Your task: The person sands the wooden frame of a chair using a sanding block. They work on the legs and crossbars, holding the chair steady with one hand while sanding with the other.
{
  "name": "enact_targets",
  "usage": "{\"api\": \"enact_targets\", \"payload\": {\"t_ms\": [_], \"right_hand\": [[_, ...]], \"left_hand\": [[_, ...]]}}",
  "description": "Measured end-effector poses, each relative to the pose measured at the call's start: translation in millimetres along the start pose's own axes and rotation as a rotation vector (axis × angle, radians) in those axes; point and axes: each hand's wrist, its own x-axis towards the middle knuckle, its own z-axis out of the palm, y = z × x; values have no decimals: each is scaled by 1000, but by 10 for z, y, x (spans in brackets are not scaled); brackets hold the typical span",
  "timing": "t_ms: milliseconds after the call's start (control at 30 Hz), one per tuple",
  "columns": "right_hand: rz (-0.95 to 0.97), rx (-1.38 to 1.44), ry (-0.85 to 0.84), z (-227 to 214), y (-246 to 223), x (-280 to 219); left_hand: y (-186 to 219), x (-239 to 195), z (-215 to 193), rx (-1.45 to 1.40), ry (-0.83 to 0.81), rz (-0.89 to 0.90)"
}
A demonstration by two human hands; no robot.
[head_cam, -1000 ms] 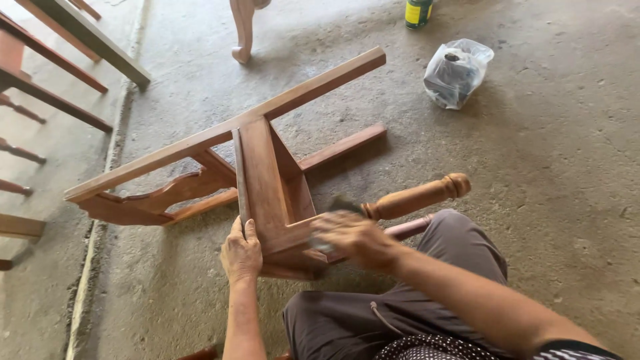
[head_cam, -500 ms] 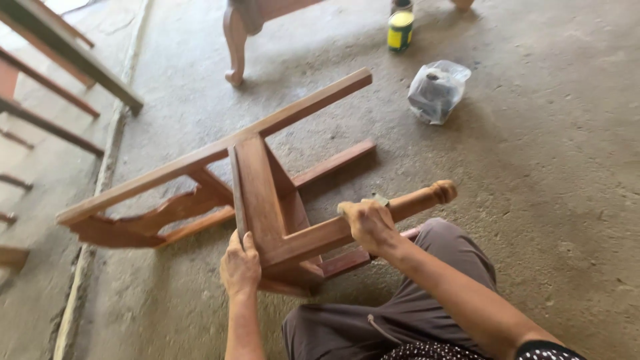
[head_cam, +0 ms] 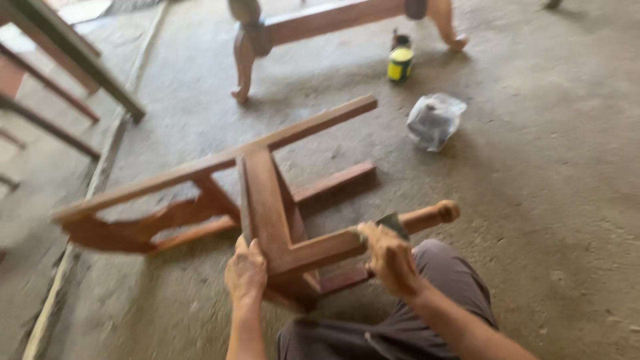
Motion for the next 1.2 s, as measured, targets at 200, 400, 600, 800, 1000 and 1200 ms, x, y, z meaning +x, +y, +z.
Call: {"api": "enact_targets", "payload": {"t_ms": [200, 400, 600, 800, 1000, 1200], "right_hand": [[280, -17, -284, 79, -168, 85], [325, -55, -293, 292, 58, -93], [83, -171, -48, 148, -64, -130], [370, -65, -277, 297, 72, -215], [177, -60, -110, 345, 22, -154], [-4, -31, -169, -75, 387, -471]], "left_hand": [[-37, -35, -33, 33, 27, 12], [-72, -123, -50, 3, 5, -1], [51, -97, -111, -2, -51, 2], [-6, -45, -55, 20, -22, 7], [20, -126, -116, 26, -37, -11], [50, -134, -137, -15, -16, -25]]}}
